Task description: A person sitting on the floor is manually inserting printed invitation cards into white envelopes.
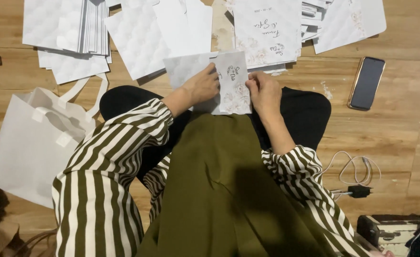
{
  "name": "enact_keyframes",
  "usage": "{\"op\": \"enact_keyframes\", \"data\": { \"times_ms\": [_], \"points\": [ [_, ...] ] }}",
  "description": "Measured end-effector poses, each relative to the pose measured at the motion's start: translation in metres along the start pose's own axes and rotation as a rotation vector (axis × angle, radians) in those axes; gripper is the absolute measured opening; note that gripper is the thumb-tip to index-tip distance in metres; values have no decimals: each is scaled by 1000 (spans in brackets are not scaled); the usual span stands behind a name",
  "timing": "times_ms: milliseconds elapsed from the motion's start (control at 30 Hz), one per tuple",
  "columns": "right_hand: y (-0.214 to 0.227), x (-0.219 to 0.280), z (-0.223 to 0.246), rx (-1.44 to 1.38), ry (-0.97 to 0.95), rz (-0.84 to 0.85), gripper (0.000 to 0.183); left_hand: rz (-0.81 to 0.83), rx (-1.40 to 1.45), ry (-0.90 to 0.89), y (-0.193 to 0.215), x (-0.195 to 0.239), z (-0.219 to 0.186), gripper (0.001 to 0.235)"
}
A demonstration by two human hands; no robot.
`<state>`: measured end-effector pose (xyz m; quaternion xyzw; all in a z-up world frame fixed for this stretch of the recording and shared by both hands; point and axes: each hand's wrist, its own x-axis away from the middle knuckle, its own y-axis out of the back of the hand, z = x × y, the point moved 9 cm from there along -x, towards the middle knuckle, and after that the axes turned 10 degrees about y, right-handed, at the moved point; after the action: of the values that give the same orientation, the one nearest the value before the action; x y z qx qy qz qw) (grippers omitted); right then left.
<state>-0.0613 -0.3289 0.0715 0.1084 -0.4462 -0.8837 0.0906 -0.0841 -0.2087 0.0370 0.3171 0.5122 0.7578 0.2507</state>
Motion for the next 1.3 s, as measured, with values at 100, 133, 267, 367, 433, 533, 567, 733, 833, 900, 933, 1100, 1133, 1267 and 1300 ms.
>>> {"op": "enact_keyframes", "data": {
  "times_ms": [100, 133, 267, 367, 433, 533, 567, 733, 833, 900, 933, 1100, 1133, 1267, 1300],
  "points": [
    [-15, 0, -14, 18, -51, 87, 9, -17, 7, -18, 1, -1, -7, 12],
    [-21, -3, -20, 24, -63, 107, 7, -11, 7, -29, 0, -1, -9, 12],
    [-10, -5, -4, 80, -35, 97, 6, -44, 31, -7, 7, 0, -8, 12],
    [-21, -9, -25, 108, -70, 135, 6, -49, 12, -18, 5, -2, -10, 12],
    [-24, -11, -43, -97, -140, 149, 10, -52, 22, -15, 13, -1, -8, 12],
    [-22, -15, -38, -64, -118, 182, 10, -41, -6, -24, 4, -5, -10, 13],
    [-24, -12, -29, -64, -119, 187, 10, -38, -2, -23, 1, -4, -12, 13],
    [-13, -23, -27, -81, -85, 174, 12, -74, 43, -7, 28, 1, 1, 13],
    [-9, -25, -20, -124, -64, 215, 15, -67, -1, 15, 14, -5, 8, 14],
    [-13, -24, -12, -57, -31, 245, 12, -61, 0, 20, 8, -6, 6, 13],
    [-15, -21, -8, 8, -8, 272, 10, -54, 1, 16, 5, -6, 4, 13],
    [-26, -19, -29, 64, -70, 274, 9, -13, 18, 20, -7, -13, -1, 14],
    [-27, -17, -33, 34, -89, 257, 9, -10, 28, 27, -7, -14, -1, 14],
    [-48, -10, -29, 30, -77, 274, 9, -72, 31, -8, -3, -16, -11, 13],
    [-49, -9, -28, -1, -86, 279, 10, -85, 39, -6, -2, -15, -10, 13]
  ]
}}
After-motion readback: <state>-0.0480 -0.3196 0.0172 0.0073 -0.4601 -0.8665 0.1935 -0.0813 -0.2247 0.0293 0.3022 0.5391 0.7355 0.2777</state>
